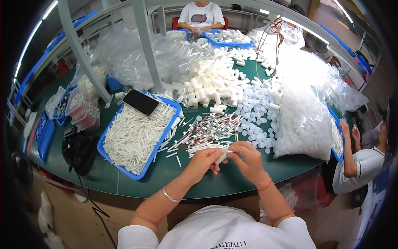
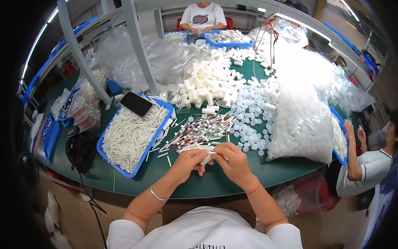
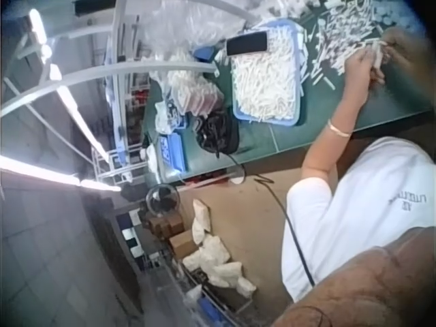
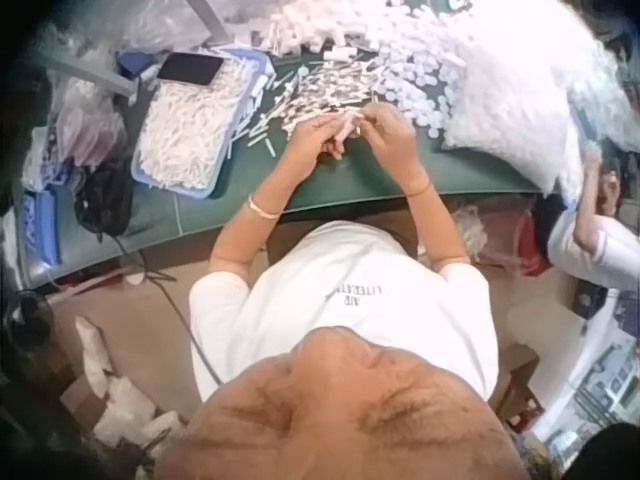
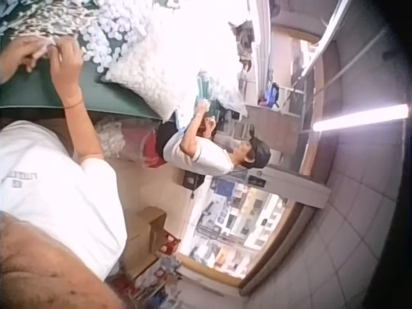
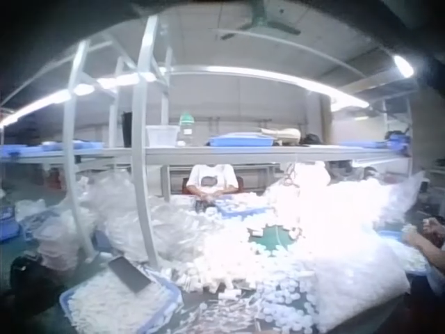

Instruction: Assembling small white plastic components by hand at a factory workbench.

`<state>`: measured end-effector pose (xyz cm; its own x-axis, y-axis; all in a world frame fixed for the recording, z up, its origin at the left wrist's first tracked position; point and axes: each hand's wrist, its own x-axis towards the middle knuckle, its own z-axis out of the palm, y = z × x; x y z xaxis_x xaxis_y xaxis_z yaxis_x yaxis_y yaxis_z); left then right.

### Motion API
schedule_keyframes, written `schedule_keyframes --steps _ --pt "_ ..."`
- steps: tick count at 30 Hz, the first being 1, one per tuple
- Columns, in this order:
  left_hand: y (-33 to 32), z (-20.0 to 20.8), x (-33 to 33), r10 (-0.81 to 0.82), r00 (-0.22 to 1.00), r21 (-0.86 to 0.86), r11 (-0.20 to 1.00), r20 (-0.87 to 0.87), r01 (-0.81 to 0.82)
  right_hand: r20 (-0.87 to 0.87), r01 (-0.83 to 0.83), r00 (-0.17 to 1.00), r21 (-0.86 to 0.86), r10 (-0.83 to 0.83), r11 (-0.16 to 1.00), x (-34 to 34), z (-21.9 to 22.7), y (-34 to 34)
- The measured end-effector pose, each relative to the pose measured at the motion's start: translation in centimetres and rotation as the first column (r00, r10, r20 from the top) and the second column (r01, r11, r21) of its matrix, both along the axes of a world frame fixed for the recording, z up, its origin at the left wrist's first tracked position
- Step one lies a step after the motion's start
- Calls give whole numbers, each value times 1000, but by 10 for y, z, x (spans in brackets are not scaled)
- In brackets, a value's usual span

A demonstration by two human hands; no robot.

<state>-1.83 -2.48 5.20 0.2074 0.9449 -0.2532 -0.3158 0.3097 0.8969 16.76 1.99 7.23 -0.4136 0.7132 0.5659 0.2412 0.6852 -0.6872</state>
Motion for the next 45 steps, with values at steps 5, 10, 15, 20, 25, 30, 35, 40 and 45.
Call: schedule_keyframes --steps 5,10,15,20,25,30,35,40,45 --pt "1 4 -10 52 960 110 994 -274 -23 215 -102 974 116 75 988 12 4 15" --pt "10 14 -17 1 907 94 995 -420 43 485 -190 872 218 63 957 8 9 16" --pt "21 18 -20 -103 910 33 991 -401 127 361 -258 914 161 186 953 -6 13 8" --pt "82 -9 -39 300 598 476 865 -743 157 317 -164 941 120 119 979 0 -9 25" --pt "142 -39 -77 647 -156 571 743 -746 350 211 -1 977 -25 6 1000 2 -13 27" --pt "150 -51 -94 607 -136 541 772 -783 334 199 44 979 -32 -37 999 6 -14 26" --pt "124 -33 -78 620 191 648 712 -761 272 91 96 992 -100 -87 990 13 -15 25" --pt "56 4 -33 147 822 521 830 -550 201 -14 144 988 -250 -153 957 15 1 19" --pt "25 3 -9 45 925 447 884 -376 138 -43 42 998 -98 -47 994 10 10 13"
